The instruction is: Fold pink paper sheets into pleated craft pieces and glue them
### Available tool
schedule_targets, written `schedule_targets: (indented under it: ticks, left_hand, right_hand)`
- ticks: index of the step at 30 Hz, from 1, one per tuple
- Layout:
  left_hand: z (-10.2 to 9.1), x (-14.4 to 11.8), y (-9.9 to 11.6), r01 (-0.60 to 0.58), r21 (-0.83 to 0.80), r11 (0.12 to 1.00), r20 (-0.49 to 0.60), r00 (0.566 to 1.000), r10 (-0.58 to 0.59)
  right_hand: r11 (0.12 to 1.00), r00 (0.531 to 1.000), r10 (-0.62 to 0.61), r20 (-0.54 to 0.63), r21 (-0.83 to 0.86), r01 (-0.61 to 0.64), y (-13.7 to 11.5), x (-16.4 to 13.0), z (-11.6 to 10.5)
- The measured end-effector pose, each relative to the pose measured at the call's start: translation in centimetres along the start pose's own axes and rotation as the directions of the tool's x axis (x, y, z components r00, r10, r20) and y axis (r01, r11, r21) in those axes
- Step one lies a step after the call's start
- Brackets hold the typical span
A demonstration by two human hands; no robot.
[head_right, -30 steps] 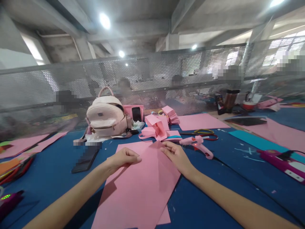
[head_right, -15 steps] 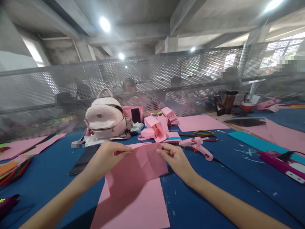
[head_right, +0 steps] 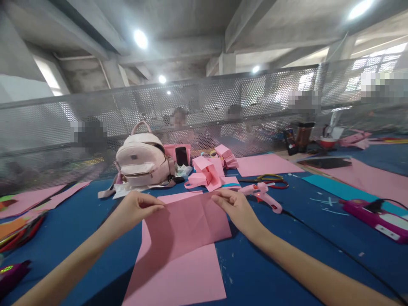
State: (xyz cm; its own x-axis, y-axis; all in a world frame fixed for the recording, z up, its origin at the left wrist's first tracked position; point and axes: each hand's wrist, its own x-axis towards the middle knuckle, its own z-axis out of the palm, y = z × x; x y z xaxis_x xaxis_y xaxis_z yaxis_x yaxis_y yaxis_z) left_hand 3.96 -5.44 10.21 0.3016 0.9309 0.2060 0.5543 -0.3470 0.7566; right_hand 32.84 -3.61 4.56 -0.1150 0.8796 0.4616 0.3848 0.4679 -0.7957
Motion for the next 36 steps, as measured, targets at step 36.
schedule_targets:
  ticks: [36]
  left_hand:
    - [3.2,2.4,-9.5,0.284,-0.486,0.827,0.292,0.944,-0.153]
  right_hand:
    - [0.673,0.836,-0.348,0.424,-0.508,0.538,0.6,3.5,1.4]
